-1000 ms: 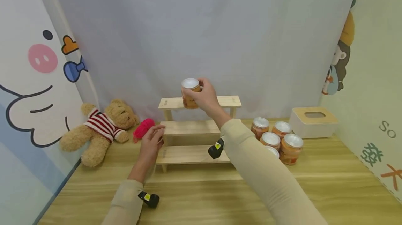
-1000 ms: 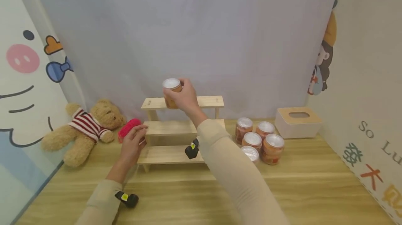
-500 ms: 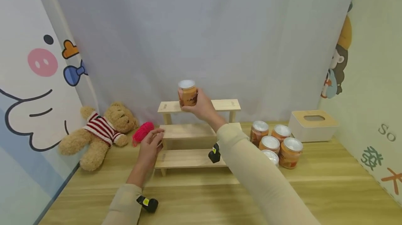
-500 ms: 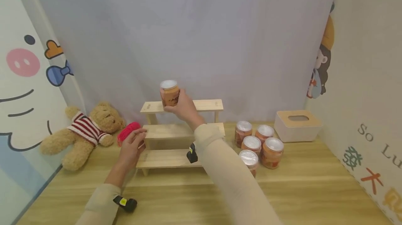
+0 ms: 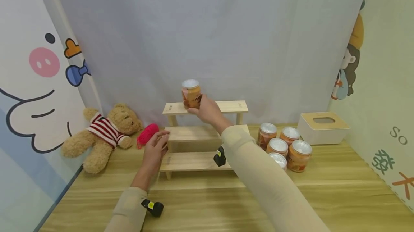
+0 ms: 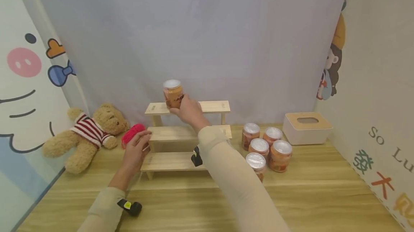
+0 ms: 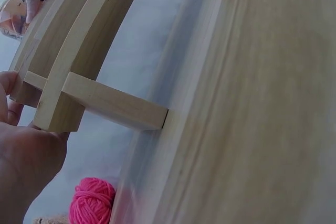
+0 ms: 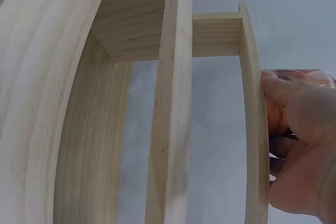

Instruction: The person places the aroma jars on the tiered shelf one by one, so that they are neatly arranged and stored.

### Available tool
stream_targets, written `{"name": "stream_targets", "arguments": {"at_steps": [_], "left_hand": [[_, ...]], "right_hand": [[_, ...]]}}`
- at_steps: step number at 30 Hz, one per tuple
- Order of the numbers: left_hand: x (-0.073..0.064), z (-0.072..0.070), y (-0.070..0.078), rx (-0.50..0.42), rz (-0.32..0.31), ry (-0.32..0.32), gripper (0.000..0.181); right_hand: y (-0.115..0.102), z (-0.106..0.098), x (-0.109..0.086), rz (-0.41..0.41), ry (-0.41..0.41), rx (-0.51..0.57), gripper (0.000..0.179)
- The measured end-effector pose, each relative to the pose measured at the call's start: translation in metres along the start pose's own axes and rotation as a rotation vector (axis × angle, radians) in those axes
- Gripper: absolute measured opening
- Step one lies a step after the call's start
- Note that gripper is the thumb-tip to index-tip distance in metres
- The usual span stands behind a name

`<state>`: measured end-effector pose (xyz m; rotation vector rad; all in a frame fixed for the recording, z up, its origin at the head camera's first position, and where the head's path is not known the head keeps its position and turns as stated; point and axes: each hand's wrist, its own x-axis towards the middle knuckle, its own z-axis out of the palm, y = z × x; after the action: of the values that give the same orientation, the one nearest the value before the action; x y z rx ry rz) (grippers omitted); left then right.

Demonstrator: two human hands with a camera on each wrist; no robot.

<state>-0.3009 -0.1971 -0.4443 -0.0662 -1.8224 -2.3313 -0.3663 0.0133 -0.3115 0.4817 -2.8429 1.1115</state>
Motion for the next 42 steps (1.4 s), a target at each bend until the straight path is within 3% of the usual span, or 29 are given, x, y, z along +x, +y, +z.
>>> {"name": "stream_targets", "arguments": {"at_steps": [5, 9, 12, 16, 19, 24, 28, 32, 35, 38, 42], "left_hand": [[-0.003, 0.0, -0.003, -0.004, -0.022, 0.008, 0.014], [-0.006, -0.002, -0.006, -0.003, -0.03, 0.016, 0.016], [-0.007, -0.003, -0.008, 0.006, -0.016, 0.007, 0.022], [-0.008, -0.004, -0.008, 0.043, 0.007, -0.008, 0.032], [-0.009, -0.006, -0.008, 0.091, 0.017, -0.02, 0.036], [-0.012, -0.009, -0.007, 0.175, 0.026, -0.047, 0.04], [-0.012, -0.01, -0.005, 0.205, 0.055, -0.048, 0.041], [-0.008, -0.01, -0.003, 0.221, 0.076, -0.019, 0.038], [-0.006, -0.011, -0.001, 0.231, 0.07, -0.025, 0.037], [-0.007, -0.006, 0.009, 0.235, 0.054, -0.046, 0.038], [-0.002, -0.002, 0.011, 0.241, 0.064, -0.055, 0.038]], "right_hand": [[0.003, 0.002, -0.004, 0.012, -0.004, -0.002, 0.075], [0.003, -0.004, -0.018, 0.015, -0.03, -0.044, 0.087], [0.001, -0.022, -0.042, 0.0, -0.056, -0.05, 0.094], [0.013, -0.055, -0.091, -0.06, -0.088, -0.01, 0.089], [0.036, -0.081, -0.131, -0.076, -0.099, 0.029, 0.086], [0.095, -0.12, -0.178, -0.089, -0.013, 0.051, 0.07], [0.149, -0.145, -0.195, -0.156, 0.123, 0.037, 0.052], [0.192, -0.162, -0.203, -0.147, 0.198, 0.063, 0.048], [0.212, -0.168, -0.207, -0.114, 0.177, 0.068, 0.05], [0.223, -0.172, -0.211, -0.068, 0.102, 0.06, 0.055], [0.236, -0.177, -0.217, -0.021, 0.007, 0.045, 0.059]]}}
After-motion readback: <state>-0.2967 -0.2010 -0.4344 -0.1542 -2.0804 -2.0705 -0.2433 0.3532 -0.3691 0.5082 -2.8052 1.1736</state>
